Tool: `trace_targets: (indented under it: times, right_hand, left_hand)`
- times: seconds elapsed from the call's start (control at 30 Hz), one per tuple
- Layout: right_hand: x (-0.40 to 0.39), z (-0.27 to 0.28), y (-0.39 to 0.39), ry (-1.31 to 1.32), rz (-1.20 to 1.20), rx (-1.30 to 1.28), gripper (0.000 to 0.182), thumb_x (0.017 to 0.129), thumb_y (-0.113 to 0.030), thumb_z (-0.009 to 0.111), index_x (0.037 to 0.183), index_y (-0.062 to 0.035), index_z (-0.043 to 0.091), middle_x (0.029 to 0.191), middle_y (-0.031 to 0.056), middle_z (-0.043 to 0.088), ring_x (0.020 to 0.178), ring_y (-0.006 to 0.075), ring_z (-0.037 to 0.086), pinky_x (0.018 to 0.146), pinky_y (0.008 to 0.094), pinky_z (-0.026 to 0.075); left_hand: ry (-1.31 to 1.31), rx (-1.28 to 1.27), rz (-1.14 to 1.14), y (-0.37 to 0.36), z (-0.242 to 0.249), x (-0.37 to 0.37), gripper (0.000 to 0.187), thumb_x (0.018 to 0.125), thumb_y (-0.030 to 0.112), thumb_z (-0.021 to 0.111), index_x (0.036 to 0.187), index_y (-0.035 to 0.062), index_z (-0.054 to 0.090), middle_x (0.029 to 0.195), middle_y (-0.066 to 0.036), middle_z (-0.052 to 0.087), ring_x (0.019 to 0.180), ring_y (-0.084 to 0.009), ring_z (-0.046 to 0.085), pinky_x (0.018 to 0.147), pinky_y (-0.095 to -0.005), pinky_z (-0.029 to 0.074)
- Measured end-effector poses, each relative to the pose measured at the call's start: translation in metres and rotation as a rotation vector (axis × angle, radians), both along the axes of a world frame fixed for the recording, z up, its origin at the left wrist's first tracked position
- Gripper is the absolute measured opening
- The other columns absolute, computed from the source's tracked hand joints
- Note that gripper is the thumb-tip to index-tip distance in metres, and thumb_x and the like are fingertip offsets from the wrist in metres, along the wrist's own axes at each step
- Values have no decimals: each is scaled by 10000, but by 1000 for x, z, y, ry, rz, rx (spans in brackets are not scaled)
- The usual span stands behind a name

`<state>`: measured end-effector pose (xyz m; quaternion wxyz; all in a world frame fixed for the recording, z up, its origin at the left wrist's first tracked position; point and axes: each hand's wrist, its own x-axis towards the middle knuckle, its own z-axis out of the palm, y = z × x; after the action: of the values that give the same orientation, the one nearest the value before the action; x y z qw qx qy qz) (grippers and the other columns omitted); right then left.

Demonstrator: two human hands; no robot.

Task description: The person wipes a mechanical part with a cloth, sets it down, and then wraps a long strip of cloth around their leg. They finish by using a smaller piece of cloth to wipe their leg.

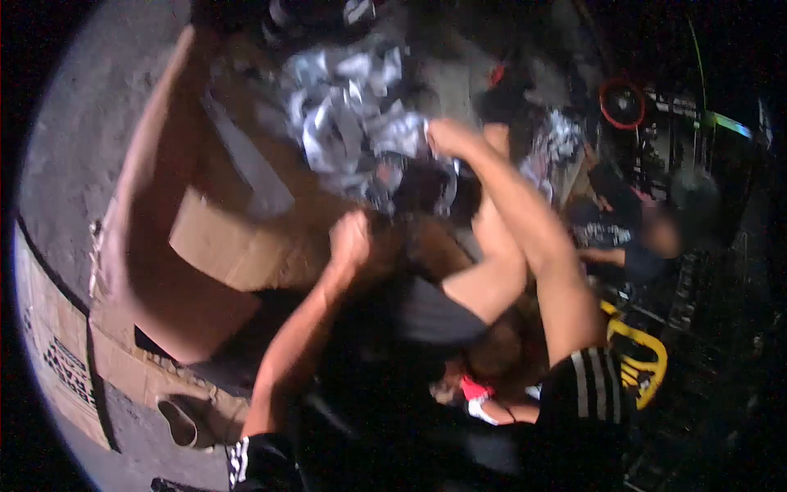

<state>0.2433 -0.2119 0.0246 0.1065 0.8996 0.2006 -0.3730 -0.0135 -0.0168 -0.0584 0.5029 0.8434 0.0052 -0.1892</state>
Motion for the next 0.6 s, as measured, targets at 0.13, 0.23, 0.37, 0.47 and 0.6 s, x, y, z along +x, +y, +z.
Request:
trace_targets:
  times: [0.13, 0.23, 0.37, 0.47, 0.6]
  right_hand:
    - [15, 16, -35, -235, -318, 511, 147, 847, -153, 756, 950, -62, 704, 935, 137, 733, 911, 268, 706, 840, 387, 526]
    - [22, 77, -42, -323, -585, 758, 111, 898, -107, 708, 998, -58, 704, 969, 83, 733, 942, 178, 666, 858, 328, 512]
    - [49, 171, -55, -832, -493, 1058, 195, 956, -238, 720, 1054, -70, 707, 890, -12, 691, 767, 61, 582, 697, 234, 468]
    - [61, 255, -53, -1015, -535, 1388, 258, 900, -238, 793, 1059, -66, 687, 863, -15, 644, 788, 75, 582, 745, 239, 478]
    - [55, 334, -23, -1086, -358, 1681, 90, 989, -118, 662, 1063, -68, 666, 911, -42, 643, 671, 8, 497, 599, 153, 391]
  left_hand:
    - [29, -16, 14, 9, 55, 23, 337, 886, 308, 709, 993, -11, 705, 920, -256, 696, 862, -404, 680, 745, -509, 533]
    - [101, -17, 36, 8, 54, 27, 442, 811, 407, 789, 934, -11, 722, 854, -245, 696, 772, -410, 676, 683, -505, 533]
    - [100, 14, 19, 13, 68, 38, 449, 831, 448, 714, 866, 2, 743, 820, -219, 722, 817, -416, 710, 745, -496, 555]
    - [200, -44, 38, 17, 88, 55, 447, 853, 437, 690, 902, -3, 747, 819, -221, 722, 820, -403, 714, 745, -469, 549]
    - [341, -606, 278, 14, 101, 81, 558, 986, 477, 547, 1009, -42, 751, 862, -113, 731, 777, -164, 622, 721, -334, 482]
